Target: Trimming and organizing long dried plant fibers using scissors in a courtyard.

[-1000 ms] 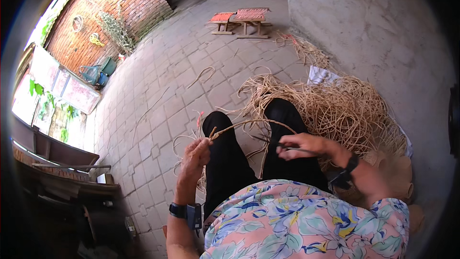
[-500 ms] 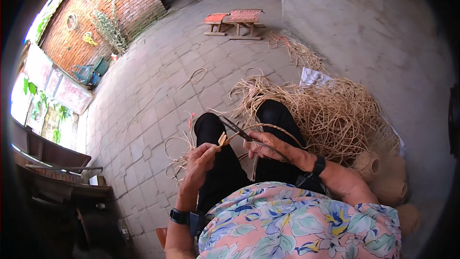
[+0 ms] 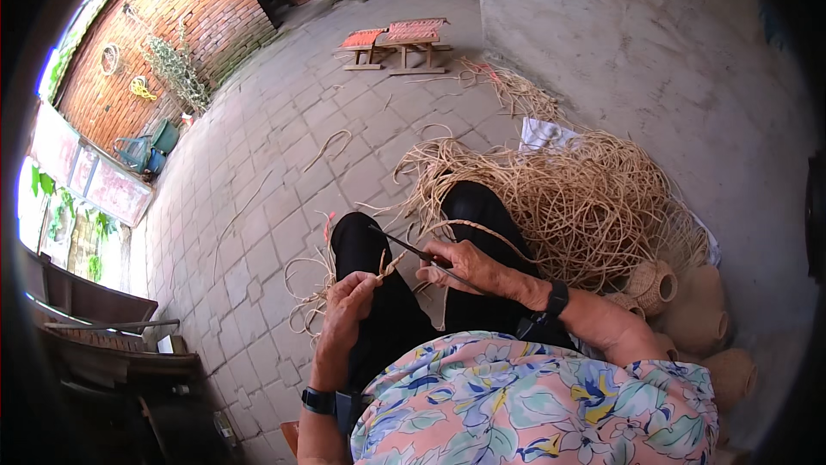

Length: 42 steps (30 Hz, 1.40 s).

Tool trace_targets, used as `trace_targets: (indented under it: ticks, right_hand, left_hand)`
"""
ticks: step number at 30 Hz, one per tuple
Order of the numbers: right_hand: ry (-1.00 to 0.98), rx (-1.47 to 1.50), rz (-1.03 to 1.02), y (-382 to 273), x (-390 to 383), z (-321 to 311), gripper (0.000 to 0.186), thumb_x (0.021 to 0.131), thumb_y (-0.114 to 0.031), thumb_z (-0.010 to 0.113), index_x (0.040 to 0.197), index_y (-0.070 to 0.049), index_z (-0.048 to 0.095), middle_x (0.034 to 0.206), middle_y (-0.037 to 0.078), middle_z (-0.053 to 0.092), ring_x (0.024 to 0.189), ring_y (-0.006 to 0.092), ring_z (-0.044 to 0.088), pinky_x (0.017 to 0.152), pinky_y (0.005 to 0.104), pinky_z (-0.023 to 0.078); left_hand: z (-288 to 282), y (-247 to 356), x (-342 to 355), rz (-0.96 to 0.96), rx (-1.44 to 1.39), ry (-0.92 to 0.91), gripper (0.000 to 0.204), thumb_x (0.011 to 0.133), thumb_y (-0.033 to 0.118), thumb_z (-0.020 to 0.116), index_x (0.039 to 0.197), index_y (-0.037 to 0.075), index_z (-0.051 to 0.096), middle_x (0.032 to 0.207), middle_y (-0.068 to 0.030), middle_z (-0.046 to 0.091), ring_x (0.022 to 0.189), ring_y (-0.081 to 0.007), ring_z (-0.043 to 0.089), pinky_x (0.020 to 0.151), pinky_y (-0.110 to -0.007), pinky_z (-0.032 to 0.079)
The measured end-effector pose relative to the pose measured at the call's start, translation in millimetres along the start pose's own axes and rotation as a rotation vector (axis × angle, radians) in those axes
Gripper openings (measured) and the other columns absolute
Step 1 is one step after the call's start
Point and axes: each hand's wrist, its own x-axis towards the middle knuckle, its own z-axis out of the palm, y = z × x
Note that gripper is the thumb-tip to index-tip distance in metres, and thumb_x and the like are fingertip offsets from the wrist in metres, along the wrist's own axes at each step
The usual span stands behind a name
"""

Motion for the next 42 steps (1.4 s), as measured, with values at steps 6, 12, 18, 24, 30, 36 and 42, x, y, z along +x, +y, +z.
trace_targets:
  ticks: [6,12,18,24,30,36,42]
  right_hand:
    - [0.13,-0.187,-0.081,-44,2,-9,0.029,0.082,-0.018,0.068,0.105,-0.005,0.054,0.075,0.011,0.057,0.061,0.0177,0.055,0.057,0.0302,0.045]
    - [0.082,-0.44,-0.458,-42,24,14,0.037,0.076,-0.004,0.067,0.109,-0.009,0.051,0.079,0.015,0.062,0.074,0.032,0.065,0.063,0.0361,0.051]
    - [-0.007,-0.243,-0.29,-40,30,21,0.031,0.079,-0.01,0.068,0.106,-0.009,0.052,0.074,0.013,0.062,0.069,0.028,0.066,0.06,0.0334,0.051]
    - [0.326,-0.173,-0.178,-43,23,-39,0.03,0.081,-0.002,0.06,0.111,-0.004,0.056,0.079,0.004,0.064,0.066,0.0112,0.059,0.06,0.0261,0.05]
    - [0.703,-0.32,-0.17,-21,-5,-156,0.022,0.087,0.003,0.051,0.105,-0.007,0.057,0.075,-0.005,0.056,0.061,0.002,0.05,0.051,0.0204,0.041]
    - [1.005,-0.772,0.006,9,-38,-247,0.019,0.089,-0.002,0.048,0.104,-0.01,0.056,0.061,-0.006,0.048,0.051,0.002,0.043,0.045,0.0181,0.032]
    - [0.663,0.193,-0.003,8,19,-134,0.015,0.093,-0.014,0.045,0.104,-0.009,0.055,0.064,-0.003,0.05,0.052,0.0034,0.047,0.041,0.0181,0.034]
  left_hand:
    - [6,6,-6,-0.036,0.104,0.069,0.016,0.093,0.021,0.058,0.09,0.006,0.063,0.062,0.0105,0.038,0.052,0.0003,0.03,0.045,-0.018,0.021]
    - [24,20,-8,0.143,0.349,0.083,0.02,0.091,0.022,0.06,0.086,0.004,0.065,0.06,0.0085,0.041,0.051,-0.0012,0.032,0.045,-0.021,0.021]
    - [22,26,-7,0.158,0.303,-0.002,0.018,0.088,0.021,0.064,0.09,0.003,0.066,0.062,0.009,0.044,0.054,-0.0019,0.037,0.048,-0.021,0.025]
    - [-95,34,-4,0.281,0.38,0.181,0.011,0.083,0.012,0.065,0.091,0.005,0.064,0.071,0.0048,0.055,0.064,-0.0028,0.048,0.055,-0.019,0.037]
    - [-172,15,-18,0.205,0.511,0.378,0.016,0.082,0.017,0.066,0.091,0.003,0.064,0.069,0.0022,0.058,0.063,-0.0056,0.052,0.056,-0.022,0.043]
    - [-148,31,-18,0.302,0.887,0.062,0.026,0.083,0.025,0.062,0.085,-0.001,0.068,0.075,-0.0066,0.064,0.068,-0.0127,0.058,0.062,-0.028,0.045]
    - [-81,64,-10,0.221,0.961,0.123,0.026,0.081,0.024,0.063,0.088,-0.001,0.068,0.077,-0.0104,0.066,0.069,-0.0188,0.062,0.065,-0.031,0.048]
